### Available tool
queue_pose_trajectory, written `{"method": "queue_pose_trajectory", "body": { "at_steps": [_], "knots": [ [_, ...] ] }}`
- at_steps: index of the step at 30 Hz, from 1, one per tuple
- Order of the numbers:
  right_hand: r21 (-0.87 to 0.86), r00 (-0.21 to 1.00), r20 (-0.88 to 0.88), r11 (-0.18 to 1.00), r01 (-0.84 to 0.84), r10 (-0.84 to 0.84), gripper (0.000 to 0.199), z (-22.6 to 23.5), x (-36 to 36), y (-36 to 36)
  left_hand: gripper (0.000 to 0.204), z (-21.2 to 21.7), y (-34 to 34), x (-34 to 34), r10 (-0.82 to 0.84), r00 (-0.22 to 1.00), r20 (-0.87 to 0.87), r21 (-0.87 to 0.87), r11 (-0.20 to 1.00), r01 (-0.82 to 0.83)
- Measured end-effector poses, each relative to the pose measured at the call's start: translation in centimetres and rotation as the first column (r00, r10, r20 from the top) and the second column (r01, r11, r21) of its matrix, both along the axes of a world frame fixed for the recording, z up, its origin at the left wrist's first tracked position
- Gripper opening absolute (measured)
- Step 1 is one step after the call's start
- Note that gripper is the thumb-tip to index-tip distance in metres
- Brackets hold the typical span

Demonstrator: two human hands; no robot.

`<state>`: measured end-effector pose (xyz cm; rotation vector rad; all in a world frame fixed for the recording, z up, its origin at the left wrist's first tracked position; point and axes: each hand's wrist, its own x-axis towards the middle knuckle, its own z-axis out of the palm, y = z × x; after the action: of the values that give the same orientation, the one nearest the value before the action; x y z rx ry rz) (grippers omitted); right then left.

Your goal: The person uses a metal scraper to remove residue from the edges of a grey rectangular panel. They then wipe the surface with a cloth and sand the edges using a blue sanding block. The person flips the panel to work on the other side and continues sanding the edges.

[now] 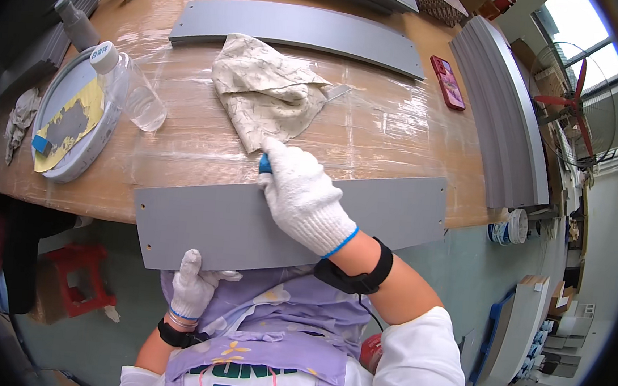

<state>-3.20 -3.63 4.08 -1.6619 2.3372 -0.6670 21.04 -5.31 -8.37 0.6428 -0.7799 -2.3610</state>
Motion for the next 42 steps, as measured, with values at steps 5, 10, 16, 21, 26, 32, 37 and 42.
{"method": "queue_pose_trajectory", "body": {
  "at_steps": [5, 10, 16, 21, 26, 32, 37, 42],
  "knots": [
    [0.037, 0.991, -0.105, 0.996, -0.078, 0.081, 0.043, -0.1, -3.7, 1.8, 0.043, 0.5, 0.3, -0.1, 0.059, 0.996, 0.067, -0.027, 0.998, -0.057],
    [0.103, 0.857, -0.353, 0.894, 0.435, -0.376, 0.036, 0.5, -14.8, 10.9, 0.045, 0.7, 0.6, 0.0, 0.065, 0.992, 0.107, -0.047, 0.997, -0.060],
    [-0.004, 0.981, -0.063, 0.983, 0.183, -0.183, 0.042, 0.2, -8.9, 8.0, 0.043, 2.0, 1.0, -1.2, 0.119, 0.973, 0.197, -0.032, 0.993, -0.115],
    [-0.009, 0.985, -0.159, 0.998, 0.065, -0.066, 0.025, -0.2, -12.7, 9.8, 0.041, 3.4, 1.6, -1.9, 0.185, 0.950, 0.253, 0.012, 0.981, -0.194],
    [0.127, 0.845, -0.300, 0.859, 0.496, -0.443, 0.033, 0.3, -21.2, 16.4, 0.040, 2.9, 1.9, -2.0, 0.203, 0.937, 0.283, -0.021, 0.978, -0.206],
    [0.077, 0.982, -0.072, 0.981, 0.179, -0.174, 0.038, 0.8, -15.0, 12.2, 0.039, 3.2, 2.1, -2.6, 0.246, 0.920, 0.305, 0.007, 0.965, -0.260],
    [0.128, 0.927, -0.243, 0.938, 0.323, -0.286, 0.012, 1.1, -20.2, 15.3, 0.038, 3.2, 2.2, -2.5, 0.257, 0.923, 0.287, 0.010, 0.962, -0.271],
    [0.106, 0.797, -0.276, 0.807, 0.580, -0.537, 0.033, 2.6, -23.8, 19.0, 0.037, 3.0, 2.3, -2.3, 0.293, 0.906, 0.305, 0.013, 0.950, -0.311]
  ]
}}
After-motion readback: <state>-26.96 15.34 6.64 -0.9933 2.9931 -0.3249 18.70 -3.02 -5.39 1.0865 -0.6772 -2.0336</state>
